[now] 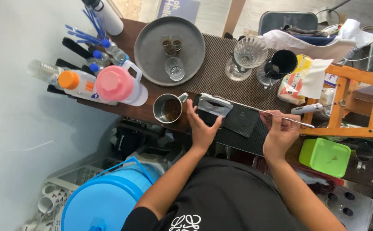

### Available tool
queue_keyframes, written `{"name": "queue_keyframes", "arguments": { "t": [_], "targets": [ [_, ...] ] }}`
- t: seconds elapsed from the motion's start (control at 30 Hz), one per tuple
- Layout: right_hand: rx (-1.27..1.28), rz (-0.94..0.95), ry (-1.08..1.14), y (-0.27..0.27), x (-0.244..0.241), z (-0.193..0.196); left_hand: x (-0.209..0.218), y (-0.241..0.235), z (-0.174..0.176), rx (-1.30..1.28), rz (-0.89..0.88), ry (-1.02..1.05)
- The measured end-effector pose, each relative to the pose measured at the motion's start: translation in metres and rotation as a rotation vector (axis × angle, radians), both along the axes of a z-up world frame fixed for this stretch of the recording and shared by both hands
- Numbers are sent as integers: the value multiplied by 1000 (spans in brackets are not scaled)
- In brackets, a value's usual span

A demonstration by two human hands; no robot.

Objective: The person is weighing whole coffee beans using a digital scale and a long spoon to achieve a precise weight.

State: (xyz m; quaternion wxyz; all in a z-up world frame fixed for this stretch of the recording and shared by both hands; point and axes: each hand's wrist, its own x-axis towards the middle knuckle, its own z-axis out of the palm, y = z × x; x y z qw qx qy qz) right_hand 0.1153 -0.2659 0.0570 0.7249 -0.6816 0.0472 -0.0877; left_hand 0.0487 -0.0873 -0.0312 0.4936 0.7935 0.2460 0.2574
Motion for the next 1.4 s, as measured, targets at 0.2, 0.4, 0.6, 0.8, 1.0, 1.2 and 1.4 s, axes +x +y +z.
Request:
{"name": "queue_keyframes", "arguments": {
  "t": [0.2,0.4,0.6,0.8,1.0,1.2,1.4],
  "targets": [
    [51,71,-33,21,3,8,-42,75,-43,342,351,-34],
    [68,125,45,44,-5,21,-46,107,-62,-91,313,74],
    [-21,239,47,36,-19,25,-37,104,-54,-128,320,87],
    [-3,320,-51,36,-27,31,-63,95,-14,88,215,-13],
    [-86,551,-290,50,-30,35,-66,91,25,409,112,-182],
    [-346,593,-377,56,-35,29,-65,85,48,523,38,-218],
    [-66,559,-52,59,-34,27,-64,79,59,593,47,-192]
  ]
}}
